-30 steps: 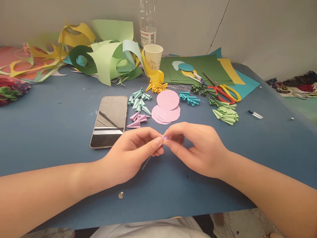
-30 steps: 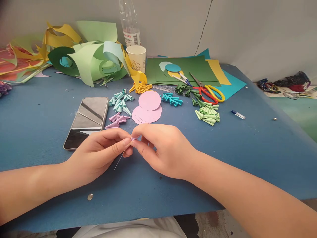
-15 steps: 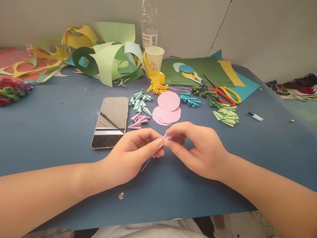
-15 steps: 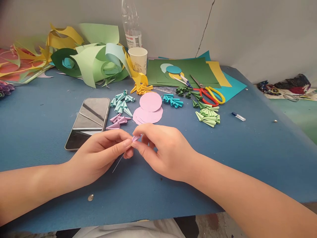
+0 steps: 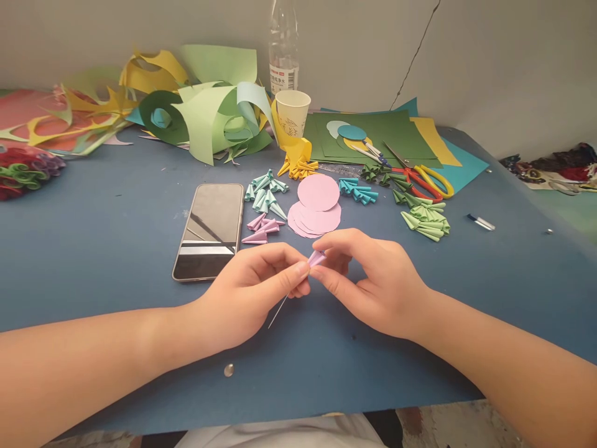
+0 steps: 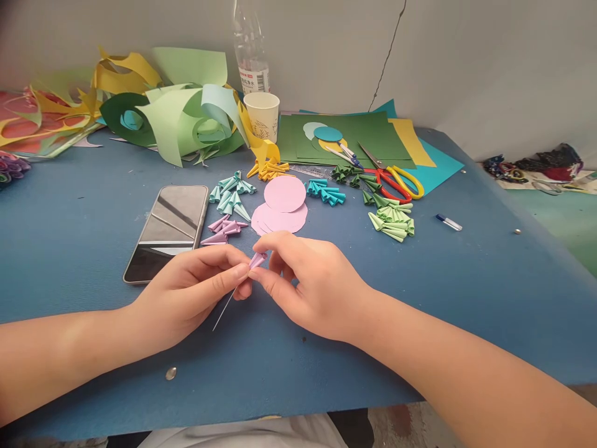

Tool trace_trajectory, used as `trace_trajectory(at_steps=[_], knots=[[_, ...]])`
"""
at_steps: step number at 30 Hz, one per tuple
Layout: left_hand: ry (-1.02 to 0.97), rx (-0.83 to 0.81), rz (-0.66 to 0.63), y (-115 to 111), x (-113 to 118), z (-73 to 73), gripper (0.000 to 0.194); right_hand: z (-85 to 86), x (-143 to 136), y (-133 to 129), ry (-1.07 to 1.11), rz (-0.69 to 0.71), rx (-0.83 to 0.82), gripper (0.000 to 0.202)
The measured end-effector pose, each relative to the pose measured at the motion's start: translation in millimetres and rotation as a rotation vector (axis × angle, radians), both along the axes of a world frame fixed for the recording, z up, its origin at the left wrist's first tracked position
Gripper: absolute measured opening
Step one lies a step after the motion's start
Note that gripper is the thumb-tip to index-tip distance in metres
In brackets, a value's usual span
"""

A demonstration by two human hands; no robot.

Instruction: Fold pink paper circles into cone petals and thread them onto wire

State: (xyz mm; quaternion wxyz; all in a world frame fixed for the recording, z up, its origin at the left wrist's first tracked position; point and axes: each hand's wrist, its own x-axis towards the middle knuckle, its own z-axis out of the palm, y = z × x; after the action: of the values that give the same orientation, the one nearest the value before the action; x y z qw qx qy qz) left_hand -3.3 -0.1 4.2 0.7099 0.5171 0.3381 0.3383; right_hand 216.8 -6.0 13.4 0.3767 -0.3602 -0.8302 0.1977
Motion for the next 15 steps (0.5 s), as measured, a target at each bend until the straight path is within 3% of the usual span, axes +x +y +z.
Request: trace_trajectory(at_steps=[15], knots=[[0.028,0.024,0.01,-1.5,3.2,3.2,0.016,5.5,-0.1,-0.9,0.053,0.0,-0.012,0.007]])
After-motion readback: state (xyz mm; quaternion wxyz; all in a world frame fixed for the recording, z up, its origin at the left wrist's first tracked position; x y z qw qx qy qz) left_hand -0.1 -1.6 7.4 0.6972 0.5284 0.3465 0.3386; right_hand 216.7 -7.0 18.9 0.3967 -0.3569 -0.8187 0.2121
